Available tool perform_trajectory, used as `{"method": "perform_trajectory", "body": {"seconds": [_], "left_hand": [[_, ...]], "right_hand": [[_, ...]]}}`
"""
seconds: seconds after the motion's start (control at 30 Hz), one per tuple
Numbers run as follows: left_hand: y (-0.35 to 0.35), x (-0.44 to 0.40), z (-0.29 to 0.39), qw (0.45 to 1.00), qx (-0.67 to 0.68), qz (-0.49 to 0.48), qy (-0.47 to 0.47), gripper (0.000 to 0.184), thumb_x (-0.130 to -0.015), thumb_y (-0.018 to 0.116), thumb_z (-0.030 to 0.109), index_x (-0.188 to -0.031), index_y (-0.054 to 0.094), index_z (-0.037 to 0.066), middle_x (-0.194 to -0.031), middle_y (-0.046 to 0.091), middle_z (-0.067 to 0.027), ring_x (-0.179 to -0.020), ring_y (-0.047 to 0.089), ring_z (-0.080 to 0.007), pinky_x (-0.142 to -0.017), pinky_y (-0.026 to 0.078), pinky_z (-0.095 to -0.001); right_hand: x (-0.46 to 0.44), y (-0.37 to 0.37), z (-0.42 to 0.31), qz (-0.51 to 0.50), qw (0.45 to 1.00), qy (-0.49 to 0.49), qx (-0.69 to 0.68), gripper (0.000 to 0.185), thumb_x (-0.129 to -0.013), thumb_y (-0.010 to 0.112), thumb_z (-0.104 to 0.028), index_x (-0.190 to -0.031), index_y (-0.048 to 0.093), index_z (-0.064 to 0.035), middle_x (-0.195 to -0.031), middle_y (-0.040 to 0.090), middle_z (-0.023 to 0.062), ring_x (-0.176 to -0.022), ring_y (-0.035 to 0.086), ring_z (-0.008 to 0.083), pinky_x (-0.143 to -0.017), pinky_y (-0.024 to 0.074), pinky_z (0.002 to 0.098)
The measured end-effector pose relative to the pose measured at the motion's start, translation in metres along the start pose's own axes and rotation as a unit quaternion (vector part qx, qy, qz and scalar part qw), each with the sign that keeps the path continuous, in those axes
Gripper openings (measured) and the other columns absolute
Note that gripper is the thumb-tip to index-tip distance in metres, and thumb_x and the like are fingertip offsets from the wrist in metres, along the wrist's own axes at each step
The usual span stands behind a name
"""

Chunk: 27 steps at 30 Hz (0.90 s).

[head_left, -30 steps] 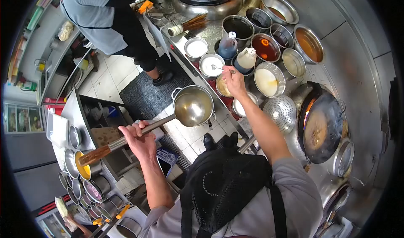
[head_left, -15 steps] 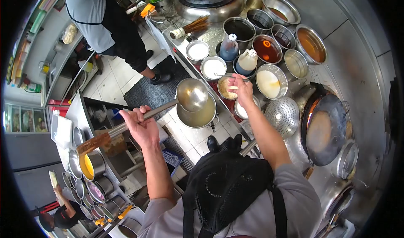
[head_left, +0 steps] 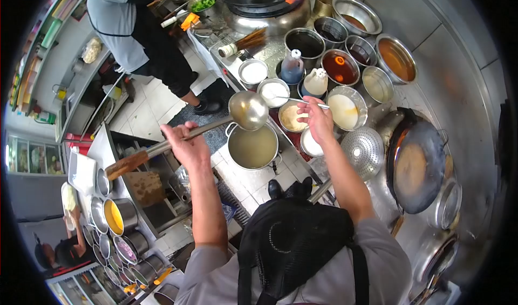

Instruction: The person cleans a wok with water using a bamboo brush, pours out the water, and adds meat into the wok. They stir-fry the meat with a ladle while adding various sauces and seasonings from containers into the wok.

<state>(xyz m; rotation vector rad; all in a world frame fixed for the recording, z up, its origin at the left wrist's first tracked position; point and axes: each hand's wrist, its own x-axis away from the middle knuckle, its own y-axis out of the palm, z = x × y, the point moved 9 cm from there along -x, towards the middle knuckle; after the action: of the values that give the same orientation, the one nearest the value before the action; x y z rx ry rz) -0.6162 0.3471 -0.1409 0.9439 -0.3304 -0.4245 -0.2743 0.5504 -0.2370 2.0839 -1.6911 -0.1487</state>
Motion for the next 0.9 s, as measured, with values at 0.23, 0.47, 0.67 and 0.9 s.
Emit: {"method": "perform_trajectory", "body": {"seconds": [0.23,0.47,0.67,0.9], "left_hand": [[0.003,0.007,0.005,1.0,0.008,0.017,-0.014,0.049,-0.099,0.056,0.042,-0.067,0.034,0.013,-0.061,0.038,-0.002,-0.071,0.051,-0.0209,-0.082,0.043,-0.0387],[-0.021,0.011,0.026,0.999,-0.025,0.037,0.012,0.051,-0.099,0.057,0.043,-0.065,0.033,0.013,-0.061,0.036,-0.0016,-0.071,0.048,-0.0208,-0.082,0.042,-0.0377],[-0.025,0.017,0.033,0.998,-0.03,0.044,0.018,0.051,-0.099,0.058,0.041,-0.064,0.034,0.013,-0.061,0.035,-0.0011,-0.071,0.046,-0.0198,-0.082,0.042,-0.0371],[-0.016,0.024,0.03,0.999,-0.04,0.024,0.009,0.052,-0.099,0.057,0.045,-0.065,0.036,0.011,-0.064,0.035,-0.0011,-0.072,0.043,-0.0191,-0.081,0.041,-0.0359]], "right_hand": [[0.018,-0.038,-0.029,0.035,0.992,-0.056,0.107,0.039,-0.101,0.052,-0.031,-0.115,0.059,0.0042,-0.091,0.067,0.0119,-0.072,0.062,0.013,-0.062,0.0566,0.0282],[0.003,-0.043,0.007,-0.004,0.919,-0.057,0.391,0.033,-0.101,0.048,-0.029,-0.108,0.064,-0.001,-0.084,0.071,0.0103,-0.065,0.066,0.0167,-0.055,0.0533,0.03],[-0.002,-0.034,0.025,-0.005,0.94,-0.034,0.34,0.035,-0.1,0.052,-0.031,-0.106,0.065,0.0006,-0.083,0.07,0.0101,-0.065,0.065,0.0143,-0.054,0.0532,0.0287],[0.008,-0.055,0.034,0.03,0.981,0.005,0.191,0.035,-0.099,0.055,-0.029,-0.112,0.062,0.0026,-0.09,0.068,0.0126,-0.068,0.064,0.0137,-0.053,0.0551,0.0282]]}}
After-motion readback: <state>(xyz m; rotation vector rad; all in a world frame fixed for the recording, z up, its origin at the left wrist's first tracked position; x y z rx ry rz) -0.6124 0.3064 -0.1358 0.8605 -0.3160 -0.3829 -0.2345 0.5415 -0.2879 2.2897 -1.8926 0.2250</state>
